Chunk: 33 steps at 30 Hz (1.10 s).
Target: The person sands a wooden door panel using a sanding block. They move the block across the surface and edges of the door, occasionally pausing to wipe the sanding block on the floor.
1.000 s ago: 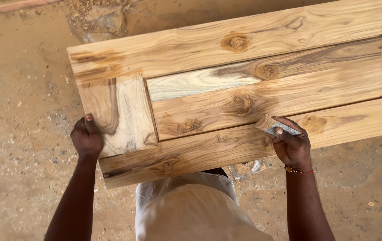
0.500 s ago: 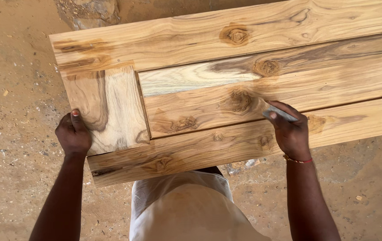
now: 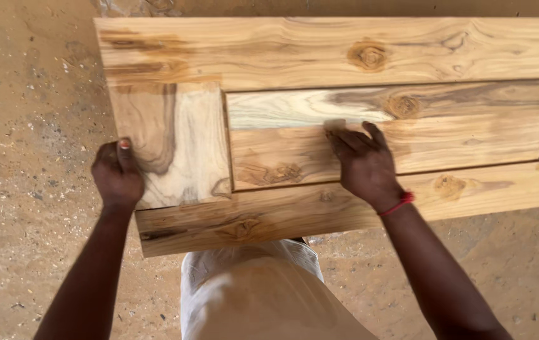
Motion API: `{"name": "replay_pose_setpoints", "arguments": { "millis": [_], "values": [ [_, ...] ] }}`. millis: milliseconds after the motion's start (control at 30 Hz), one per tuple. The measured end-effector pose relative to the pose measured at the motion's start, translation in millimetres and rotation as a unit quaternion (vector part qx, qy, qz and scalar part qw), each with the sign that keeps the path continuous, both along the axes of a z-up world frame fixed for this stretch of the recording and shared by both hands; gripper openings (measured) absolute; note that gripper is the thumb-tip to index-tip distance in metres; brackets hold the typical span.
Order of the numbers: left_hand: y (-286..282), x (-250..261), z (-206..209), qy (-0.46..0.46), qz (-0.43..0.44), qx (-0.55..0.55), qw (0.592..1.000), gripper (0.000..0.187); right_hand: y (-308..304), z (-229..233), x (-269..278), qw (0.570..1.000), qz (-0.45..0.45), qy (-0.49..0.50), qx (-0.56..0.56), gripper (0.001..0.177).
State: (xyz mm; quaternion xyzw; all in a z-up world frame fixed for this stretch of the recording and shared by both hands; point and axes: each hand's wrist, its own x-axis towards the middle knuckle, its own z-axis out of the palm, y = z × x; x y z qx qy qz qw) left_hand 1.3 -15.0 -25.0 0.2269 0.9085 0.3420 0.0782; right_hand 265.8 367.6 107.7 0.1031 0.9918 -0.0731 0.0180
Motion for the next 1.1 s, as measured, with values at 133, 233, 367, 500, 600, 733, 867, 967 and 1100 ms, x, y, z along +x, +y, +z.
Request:
{"name": "replay_pose_setpoints", "arguments": {
  "millis": [133, 233, 367, 500, 600, 733, 867, 967, 1100],
  "values": [
    [2.1, 2.1, -2.2, 0.015, -0.008, 0.017, 1.000, 0.047, -25.9, -3.5, -32.8, 0.997, 0.025, 0.065, -0.014, 0.044],
    [2.8, -1.5, -0.3, 0.018, -0.020, 0.046, 0.999, 0.043, -64.7, -13.6, -51.1, 0.992, 0.062, 0.095, 0.063, 0.044],
    [1.1, 2.2, 4.2, 0.019, 0.008, 0.069, 0.997, 0.039, -70.0, -19.0, -56.5, 0.998, 0.048, 0.012, -0.037, 0.041],
    [4.6, -0.5, 10.1, -0.004, 0.012, 0.074, 0.997, 0.039, -84.3, -27.7, -77.0, 0.997, 0.058, 0.029, -0.031, 0.035],
    [2.8, -2.4, 9.1, -0.002, 0.017, 0.076, 0.997, 0.036, -113.6, -25.6, -91.1, 0.994, 0.081, 0.069, 0.011, 0.036],
    [1.7, 1.9, 9.7, 0.004, 0.033, 0.096, 0.995, 0.032, -119.5, -9.6, -98.7, 0.995, 0.090, 0.011, -0.050, 0.041],
    [1.5, 4.4, 9.2, -0.014, 0.050, 0.100, 0.994, 0.030, -132.1, -15.8, -107.7, 0.995, 0.075, 0.059, 0.003, 0.047],
    [2.3, -2.0, 8.5, -0.008, 0.051, 0.101, 0.994, 0.030, -145.1, -20.8, -116.5, 0.993, 0.089, 0.074, 0.038, 0.039],
    [0.2, -0.9, 9.6, -0.002, 0.045, 0.103, 0.994, 0.030, -118.0, -5.9, -114.1, 0.994, 0.064, -0.077, -0.044, 0.047]
  ]
}}
